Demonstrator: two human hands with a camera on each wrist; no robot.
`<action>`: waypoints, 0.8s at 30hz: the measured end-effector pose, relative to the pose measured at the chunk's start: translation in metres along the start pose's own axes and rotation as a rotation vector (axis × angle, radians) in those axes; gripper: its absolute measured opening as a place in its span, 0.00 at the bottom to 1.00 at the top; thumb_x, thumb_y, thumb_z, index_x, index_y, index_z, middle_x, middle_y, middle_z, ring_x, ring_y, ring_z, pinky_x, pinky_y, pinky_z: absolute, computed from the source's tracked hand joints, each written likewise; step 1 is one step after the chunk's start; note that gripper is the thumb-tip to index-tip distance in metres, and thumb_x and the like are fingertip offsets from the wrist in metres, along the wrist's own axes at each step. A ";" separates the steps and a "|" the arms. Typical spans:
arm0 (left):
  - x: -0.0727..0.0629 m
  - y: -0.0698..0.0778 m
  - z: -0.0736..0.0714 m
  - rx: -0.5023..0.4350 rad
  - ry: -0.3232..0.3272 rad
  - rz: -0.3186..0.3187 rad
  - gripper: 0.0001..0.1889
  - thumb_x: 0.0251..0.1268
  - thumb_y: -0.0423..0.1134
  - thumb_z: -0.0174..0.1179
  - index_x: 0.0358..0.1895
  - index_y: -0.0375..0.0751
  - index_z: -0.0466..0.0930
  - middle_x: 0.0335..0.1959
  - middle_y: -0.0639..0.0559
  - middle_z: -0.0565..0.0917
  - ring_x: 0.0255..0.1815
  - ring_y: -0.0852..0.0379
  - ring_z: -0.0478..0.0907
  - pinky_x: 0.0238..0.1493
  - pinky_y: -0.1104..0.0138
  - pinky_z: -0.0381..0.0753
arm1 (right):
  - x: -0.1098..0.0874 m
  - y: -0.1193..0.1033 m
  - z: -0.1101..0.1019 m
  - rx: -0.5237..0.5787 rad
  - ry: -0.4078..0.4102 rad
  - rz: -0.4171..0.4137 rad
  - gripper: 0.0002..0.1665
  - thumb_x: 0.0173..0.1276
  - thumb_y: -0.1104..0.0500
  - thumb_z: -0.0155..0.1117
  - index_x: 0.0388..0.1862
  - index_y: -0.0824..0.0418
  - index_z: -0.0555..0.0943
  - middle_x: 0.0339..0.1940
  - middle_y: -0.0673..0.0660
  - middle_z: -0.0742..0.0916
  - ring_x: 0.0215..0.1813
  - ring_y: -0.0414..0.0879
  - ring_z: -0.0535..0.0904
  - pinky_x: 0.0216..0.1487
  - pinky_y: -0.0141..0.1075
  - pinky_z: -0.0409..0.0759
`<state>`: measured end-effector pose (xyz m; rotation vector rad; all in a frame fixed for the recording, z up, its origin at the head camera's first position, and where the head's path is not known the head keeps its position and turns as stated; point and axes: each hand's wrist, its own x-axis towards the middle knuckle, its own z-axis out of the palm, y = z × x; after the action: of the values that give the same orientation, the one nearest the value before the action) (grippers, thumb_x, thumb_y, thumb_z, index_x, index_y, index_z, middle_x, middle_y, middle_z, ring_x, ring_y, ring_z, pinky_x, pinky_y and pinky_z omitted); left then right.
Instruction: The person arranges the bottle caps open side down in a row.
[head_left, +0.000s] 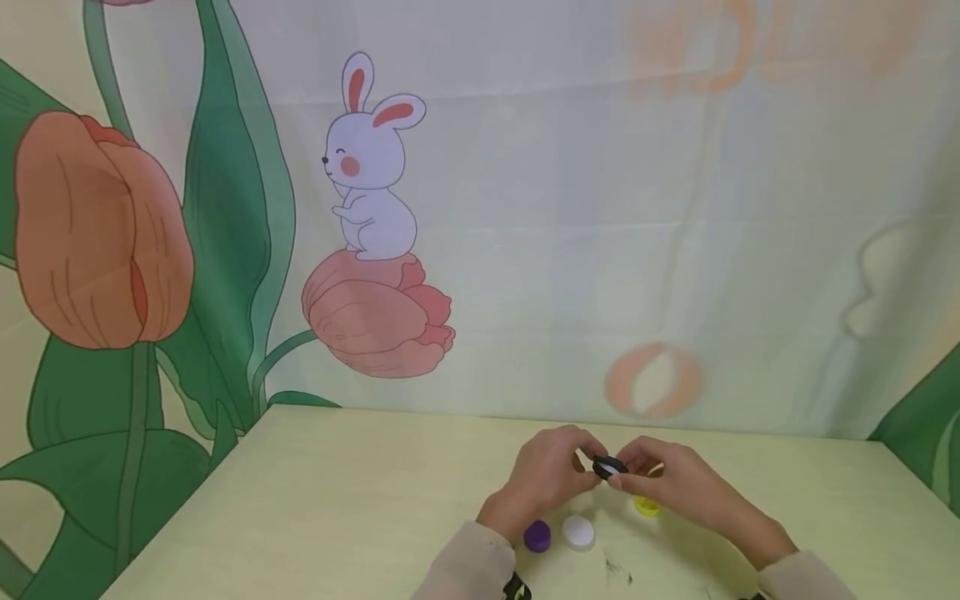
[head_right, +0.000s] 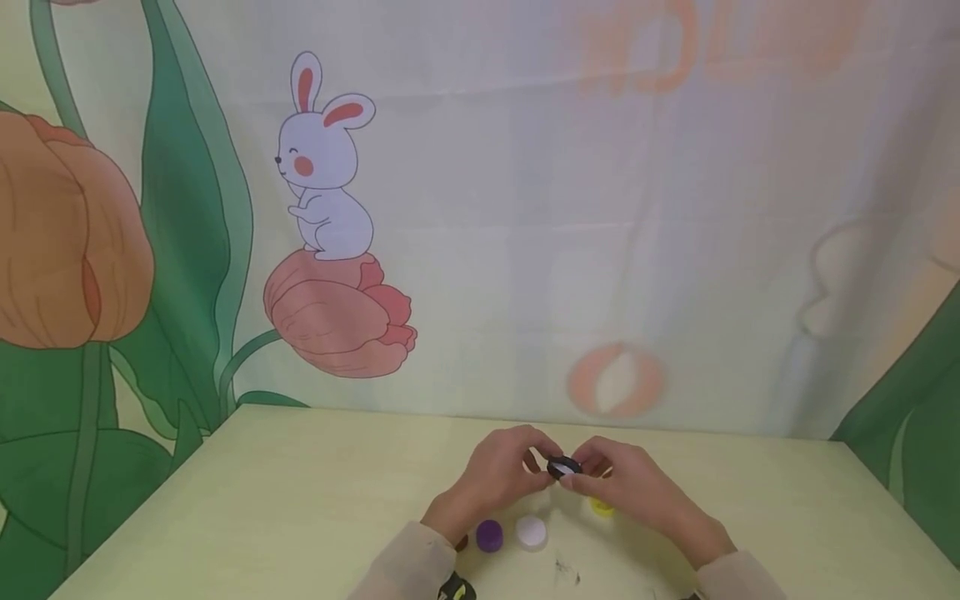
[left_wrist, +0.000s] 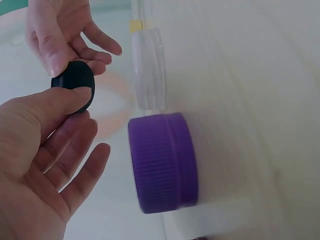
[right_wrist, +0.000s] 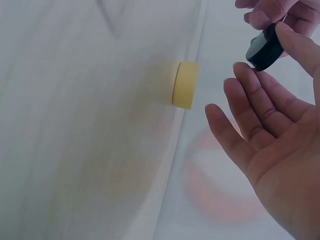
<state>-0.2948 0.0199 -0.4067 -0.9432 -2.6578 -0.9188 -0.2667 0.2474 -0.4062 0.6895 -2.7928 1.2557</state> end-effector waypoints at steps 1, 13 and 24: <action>0.000 0.000 0.000 -0.005 0.012 -0.005 0.13 0.61 0.37 0.79 0.48 0.50 0.92 0.43 0.61 0.88 0.30 0.76 0.77 0.34 0.77 0.75 | 0.000 0.000 0.000 0.000 0.004 0.004 0.16 0.75 0.46 0.72 0.50 0.55 0.86 0.39 0.47 0.88 0.45 0.44 0.84 0.51 0.41 0.83; 0.001 -0.005 0.000 -0.109 0.046 -0.063 0.08 0.65 0.42 0.77 0.45 0.50 0.94 0.39 0.63 0.90 0.31 0.72 0.78 0.34 0.74 0.76 | -0.001 -0.002 0.000 0.017 0.061 0.065 0.17 0.79 0.39 0.64 0.52 0.48 0.87 0.49 0.52 0.90 0.51 0.50 0.84 0.48 0.46 0.82; 0.000 -0.008 0.001 -0.201 0.034 -0.116 0.09 0.68 0.47 0.75 0.45 0.49 0.93 0.34 0.67 0.87 0.31 0.71 0.77 0.34 0.72 0.76 | -0.002 -0.003 -0.002 0.040 0.064 0.025 0.14 0.81 0.47 0.65 0.51 0.55 0.86 0.48 0.54 0.90 0.50 0.53 0.85 0.46 0.43 0.83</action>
<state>-0.3000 0.0155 -0.4117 -0.8107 -2.6523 -1.2362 -0.2643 0.2475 -0.4027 0.6062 -2.7408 1.3171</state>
